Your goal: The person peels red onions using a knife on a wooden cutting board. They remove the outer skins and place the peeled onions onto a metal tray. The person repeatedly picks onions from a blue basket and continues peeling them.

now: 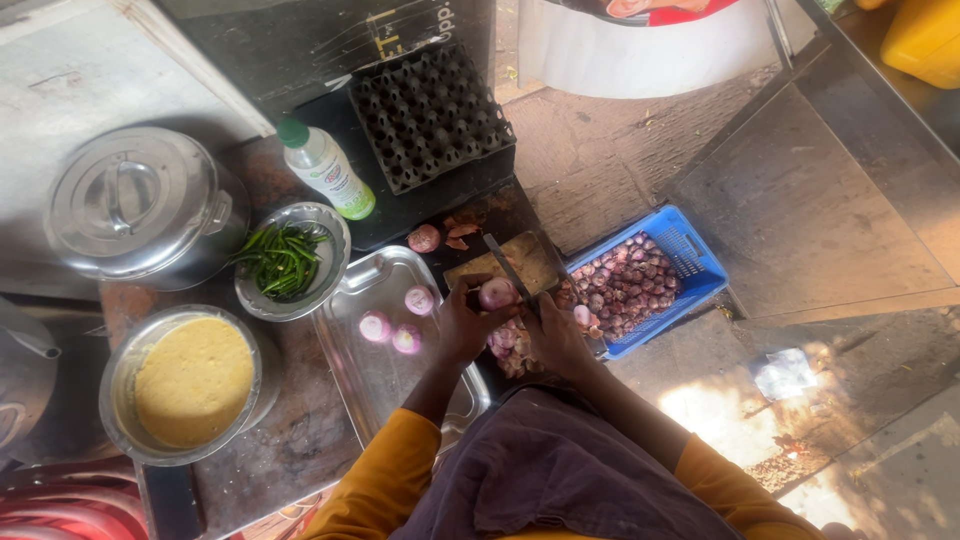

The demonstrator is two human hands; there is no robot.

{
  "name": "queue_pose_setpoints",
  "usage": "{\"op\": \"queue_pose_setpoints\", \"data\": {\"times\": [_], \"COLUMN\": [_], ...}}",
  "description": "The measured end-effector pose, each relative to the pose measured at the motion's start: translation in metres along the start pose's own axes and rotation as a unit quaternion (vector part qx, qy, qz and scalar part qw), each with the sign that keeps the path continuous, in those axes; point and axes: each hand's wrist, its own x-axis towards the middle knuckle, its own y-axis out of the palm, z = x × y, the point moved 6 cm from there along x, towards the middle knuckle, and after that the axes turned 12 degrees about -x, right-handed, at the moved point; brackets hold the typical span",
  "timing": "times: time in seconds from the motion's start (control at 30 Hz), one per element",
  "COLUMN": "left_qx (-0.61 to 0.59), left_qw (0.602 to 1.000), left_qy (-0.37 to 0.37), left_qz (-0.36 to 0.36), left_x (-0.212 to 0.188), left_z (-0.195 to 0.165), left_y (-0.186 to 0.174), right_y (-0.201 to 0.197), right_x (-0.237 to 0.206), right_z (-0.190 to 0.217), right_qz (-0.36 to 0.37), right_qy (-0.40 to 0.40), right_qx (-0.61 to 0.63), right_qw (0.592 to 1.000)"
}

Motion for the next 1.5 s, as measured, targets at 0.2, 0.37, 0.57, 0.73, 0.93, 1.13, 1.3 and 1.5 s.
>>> {"op": "queue_pose_setpoints", "data": {"times": [0.2,0.37,0.57,0.73,0.93,1.13,1.3,1.5], "left_qx": [-0.092,-0.303,-0.372,-0.430,-0.268,-0.354,-0.407,-0.166], "left_qw": [0.993,0.940,0.902,0.878,0.940,0.903,0.890,0.967], "left_qy": [-0.003,-0.084,-0.170,-0.178,-0.190,-0.188,-0.170,-0.171], "left_qz": [0.068,0.135,0.137,0.116,0.089,0.152,0.116,0.087], "left_x": [-0.005,-0.005,-0.015,-0.017,-0.015,-0.018,-0.023,-0.022], "left_z": [0.006,0.023,0.044,0.043,0.047,0.052,0.046,0.035], "left_y": [0.012,0.019,0.028,0.025,0.019,0.022,0.025,0.021], "right_y": [-0.013,-0.019,-0.032,-0.034,-0.039,-0.043,-0.041,-0.022], "right_x": [0.010,-0.002,0.002,0.001,0.003,0.003,0.007,-0.004], "right_z": [-0.014,0.005,0.022,0.012,0.005,-0.002,-0.001,0.003], "right_qz": [0.006,0.035,0.067,0.070,-0.013,-0.035,0.041,0.089], "right_qy": [0.071,0.148,0.111,0.063,-0.052,0.003,0.066,0.106], "right_qx": [-0.064,0.178,0.230,0.179,0.003,-0.001,0.132,0.158], "right_qw": [0.995,0.972,0.964,0.979,0.999,0.999,0.988,0.978]}}
